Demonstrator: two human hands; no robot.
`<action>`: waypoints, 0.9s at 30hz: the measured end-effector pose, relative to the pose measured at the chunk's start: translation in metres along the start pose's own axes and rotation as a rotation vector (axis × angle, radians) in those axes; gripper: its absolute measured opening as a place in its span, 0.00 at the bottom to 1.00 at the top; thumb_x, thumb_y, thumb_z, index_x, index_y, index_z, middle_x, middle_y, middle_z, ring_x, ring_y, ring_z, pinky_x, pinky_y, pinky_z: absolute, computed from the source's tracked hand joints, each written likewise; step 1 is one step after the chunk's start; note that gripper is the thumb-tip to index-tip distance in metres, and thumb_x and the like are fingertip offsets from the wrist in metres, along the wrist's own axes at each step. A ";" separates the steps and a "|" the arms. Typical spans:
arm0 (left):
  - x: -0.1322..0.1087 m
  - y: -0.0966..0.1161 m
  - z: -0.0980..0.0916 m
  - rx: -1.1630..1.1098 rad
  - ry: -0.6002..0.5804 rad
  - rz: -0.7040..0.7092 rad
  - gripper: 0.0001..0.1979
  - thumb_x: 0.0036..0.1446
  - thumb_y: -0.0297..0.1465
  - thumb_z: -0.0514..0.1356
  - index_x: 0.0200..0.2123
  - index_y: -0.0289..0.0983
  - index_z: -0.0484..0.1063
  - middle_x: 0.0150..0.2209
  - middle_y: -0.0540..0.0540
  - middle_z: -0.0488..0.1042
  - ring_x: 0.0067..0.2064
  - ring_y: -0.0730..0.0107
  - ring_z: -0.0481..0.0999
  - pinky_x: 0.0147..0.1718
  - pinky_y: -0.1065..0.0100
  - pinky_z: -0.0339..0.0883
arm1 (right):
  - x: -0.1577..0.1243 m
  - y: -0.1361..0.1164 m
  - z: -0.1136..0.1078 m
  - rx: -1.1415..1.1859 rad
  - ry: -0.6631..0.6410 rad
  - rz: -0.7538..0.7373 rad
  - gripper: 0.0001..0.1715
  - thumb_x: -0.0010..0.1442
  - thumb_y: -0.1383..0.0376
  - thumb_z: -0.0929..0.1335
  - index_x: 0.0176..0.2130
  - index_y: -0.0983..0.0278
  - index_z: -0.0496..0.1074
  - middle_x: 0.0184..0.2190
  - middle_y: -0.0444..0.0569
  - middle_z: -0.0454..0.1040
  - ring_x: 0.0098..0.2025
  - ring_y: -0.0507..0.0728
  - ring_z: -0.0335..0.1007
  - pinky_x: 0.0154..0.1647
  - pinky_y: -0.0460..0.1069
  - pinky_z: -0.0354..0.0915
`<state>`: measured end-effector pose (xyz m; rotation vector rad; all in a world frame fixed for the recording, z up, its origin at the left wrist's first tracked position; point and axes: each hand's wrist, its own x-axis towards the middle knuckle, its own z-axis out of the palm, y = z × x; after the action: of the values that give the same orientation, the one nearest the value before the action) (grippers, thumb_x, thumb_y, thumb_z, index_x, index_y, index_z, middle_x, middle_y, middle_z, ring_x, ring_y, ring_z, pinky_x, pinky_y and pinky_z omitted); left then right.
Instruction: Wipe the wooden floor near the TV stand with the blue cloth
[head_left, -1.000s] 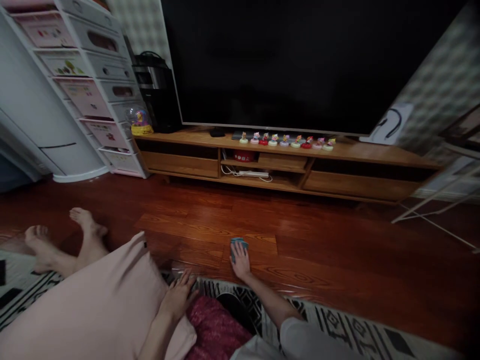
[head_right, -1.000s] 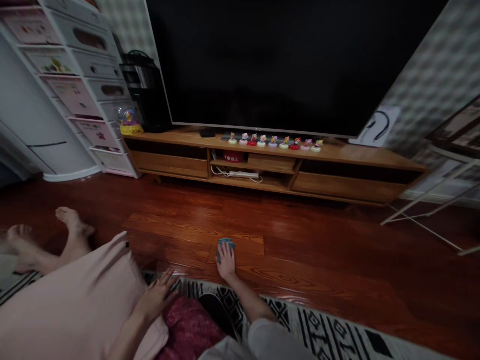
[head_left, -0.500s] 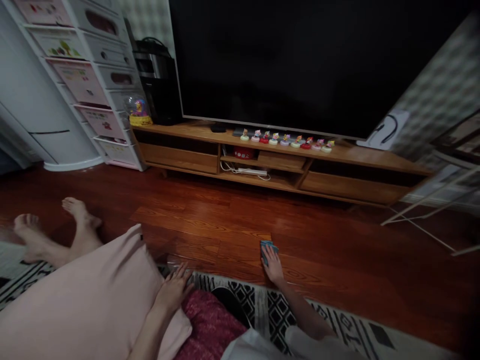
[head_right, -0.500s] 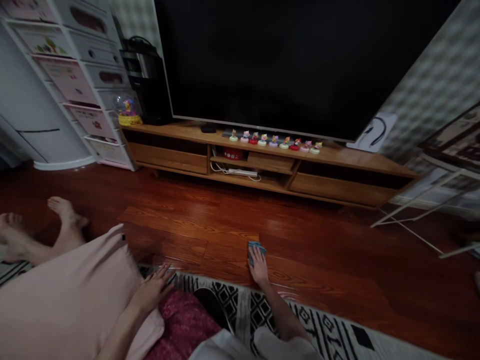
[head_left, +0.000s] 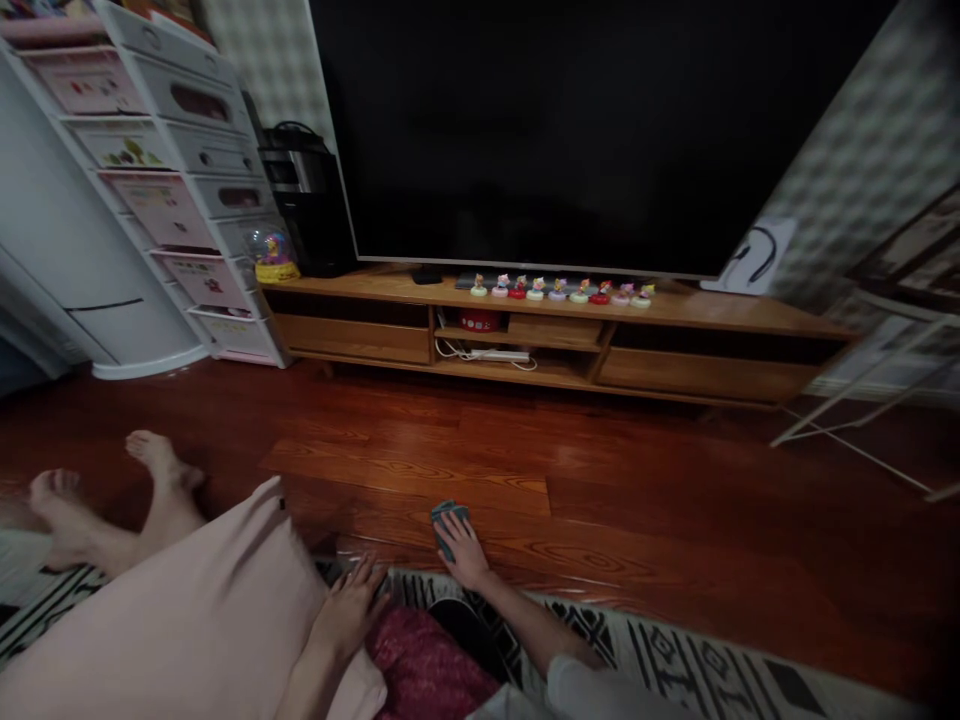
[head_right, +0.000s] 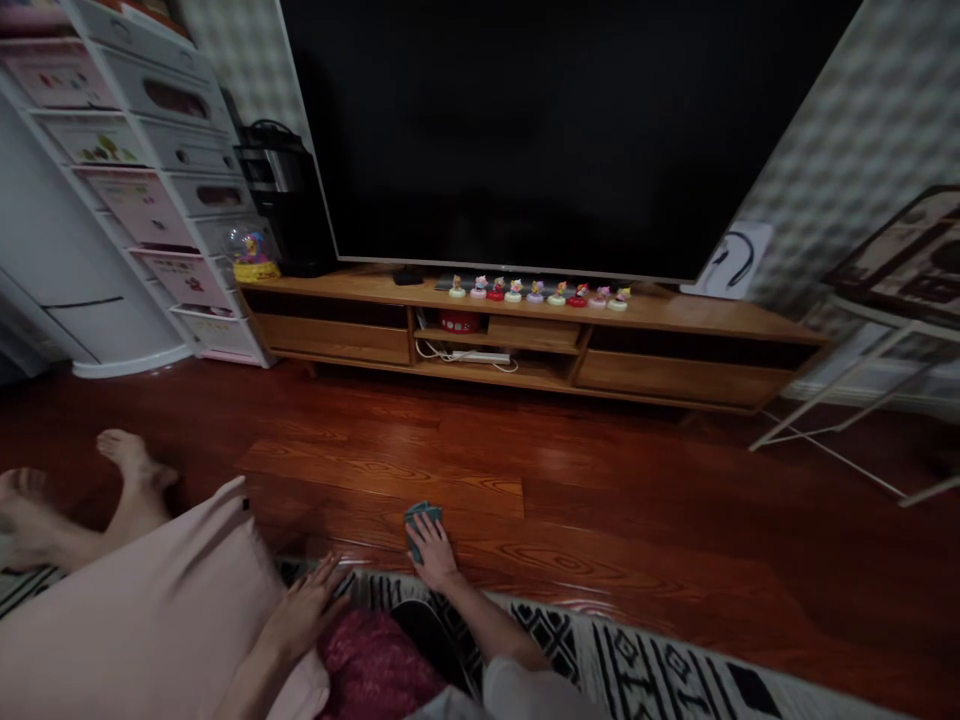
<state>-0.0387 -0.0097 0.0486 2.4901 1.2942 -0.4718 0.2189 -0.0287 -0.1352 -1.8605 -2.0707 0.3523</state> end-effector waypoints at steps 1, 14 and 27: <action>-0.001 0.001 -0.001 0.002 -0.004 -0.002 0.27 0.65 0.37 0.48 0.66 0.38 0.59 0.69 0.40 0.52 0.70 0.61 0.48 0.65 0.54 0.48 | -0.008 0.002 -0.005 0.016 -0.046 -0.083 0.35 0.67 0.56 0.60 0.69 0.52 0.47 0.71 0.43 0.44 0.72 0.57 0.36 0.69 0.58 0.40; 0.005 -0.004 0.008 -0.021 0.010 0.022 0.28 0.63 0.37 0.48 0.65 0.37 0.59 0.69 0.41 0.51 0.70 0.60 0.49 0.65 0.53 0.48 | -0.103 0.165 -0.062 -0.275 0.310 0.855 0.35 0.67 0.58 0.52 0.69 0.64 0.50 0.70 0.53 0.48 0.71 0.62 0.38 0.68 0.62 0.43; 0.007 -0.002 0.008 -0.007 -0.050 -0.036 0.28 0.64 0.37 0.48 0.66 0.39 0.58 0.69 0.42 0.50 0.70 0.62 0.48 0.65 0.54 0.47 | 0.035 0.010 0.008 -0.040 0.126 0.221 0.35 0.67 0.57 0.58 0.69 0.56 0.48 0.71 0.47 0.44 0.72 0.60 0.36 0.69 0.62 0.41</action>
<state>-0.0375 -0.0067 0.0384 2.4369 1.3214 -0.5335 0.2215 0.0074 -0.1441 -2.0842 -1.8080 0.2415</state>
